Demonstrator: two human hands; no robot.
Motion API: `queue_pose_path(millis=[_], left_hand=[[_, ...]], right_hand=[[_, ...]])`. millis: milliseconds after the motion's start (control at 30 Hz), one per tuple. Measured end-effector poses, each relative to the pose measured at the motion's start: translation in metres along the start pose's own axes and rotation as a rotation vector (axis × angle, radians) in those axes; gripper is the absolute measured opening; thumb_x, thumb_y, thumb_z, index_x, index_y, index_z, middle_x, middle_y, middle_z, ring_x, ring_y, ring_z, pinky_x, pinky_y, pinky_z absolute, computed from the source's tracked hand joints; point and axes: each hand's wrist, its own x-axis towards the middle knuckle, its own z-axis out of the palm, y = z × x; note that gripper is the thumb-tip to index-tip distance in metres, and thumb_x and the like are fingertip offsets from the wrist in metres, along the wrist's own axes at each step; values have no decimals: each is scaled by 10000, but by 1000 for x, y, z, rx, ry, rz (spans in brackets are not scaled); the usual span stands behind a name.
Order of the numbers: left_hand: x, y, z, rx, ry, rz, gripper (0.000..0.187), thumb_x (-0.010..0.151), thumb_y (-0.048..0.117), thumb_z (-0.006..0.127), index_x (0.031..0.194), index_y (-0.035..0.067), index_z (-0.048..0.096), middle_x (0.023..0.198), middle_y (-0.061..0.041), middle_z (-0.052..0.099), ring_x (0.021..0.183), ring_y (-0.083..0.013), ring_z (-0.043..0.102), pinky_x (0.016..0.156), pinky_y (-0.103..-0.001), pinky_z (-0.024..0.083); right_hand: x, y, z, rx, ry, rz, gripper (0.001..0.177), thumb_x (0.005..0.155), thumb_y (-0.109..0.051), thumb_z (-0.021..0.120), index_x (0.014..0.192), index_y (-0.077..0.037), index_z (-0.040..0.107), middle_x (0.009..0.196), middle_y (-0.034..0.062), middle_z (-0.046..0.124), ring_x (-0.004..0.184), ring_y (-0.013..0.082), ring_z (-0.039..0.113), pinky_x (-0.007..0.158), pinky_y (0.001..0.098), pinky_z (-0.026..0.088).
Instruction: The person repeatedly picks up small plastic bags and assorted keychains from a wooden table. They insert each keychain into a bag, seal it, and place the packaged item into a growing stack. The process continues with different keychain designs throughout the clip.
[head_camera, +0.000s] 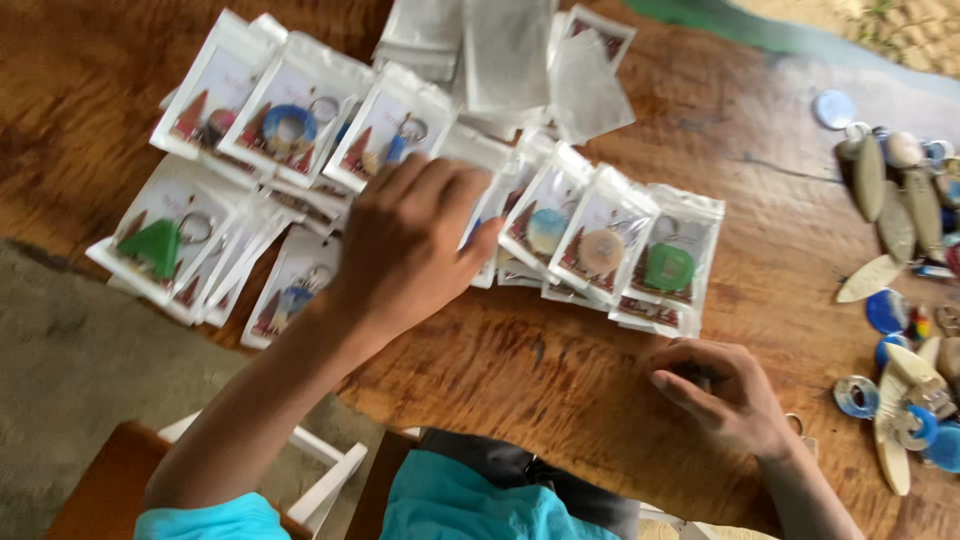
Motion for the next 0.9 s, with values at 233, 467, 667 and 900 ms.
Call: queue_pose_path(millis=[233, 467, 667, 900], left_hand=[[117, 10, 121, -2, -250, 24, 416, 785, 376, 664, 1017, 52, 548, 975, -134, 615, 942, -305, 546, 790, -421, 469], [200, -6, 214, 201, -565, -118, 541, 820, 489, 582, 1133, 58, 488, 1060, -151, 577, 983, -327, 511, 791, -418, 416], [220, -23, 241, 200, -803, -393, 866, 801, 567, 601, 1364, 33, 217, 1301, -255, 380, 1128, -394, 401, 894, -437, 369], [215, -36, 252, 148, -826, -538, 828, 783, 397, 631, 1346, 1, 172, 1340, -291, 303, 1191, -444, 356, 915, -492, 371]], right_hand=[[4, -13, -1, -15, -21, -77, 191, 773, -245, 631, 703, -78, 692, 613, -7, 628, 536, 80, 512, 476, 214, 380], [6, -12, -2, -112, -4, -203, 170, 792, -239, 611, 699, -102, 649, 566, -11, 581, 474, 92, 466, 443, 228, 366], [7, -10, -1, -114, -50, -284, 174, 810, -209, 600, 681, -95, 620, 557, 0, 535, 457, 139, 431, 431, 257, 340], [12, -12, -1, -99, -87, -383, 163, 821, -170, 584, 686, -79, 591, 583, 12, 552, 465, 166, 475, 437, 269, 375]])
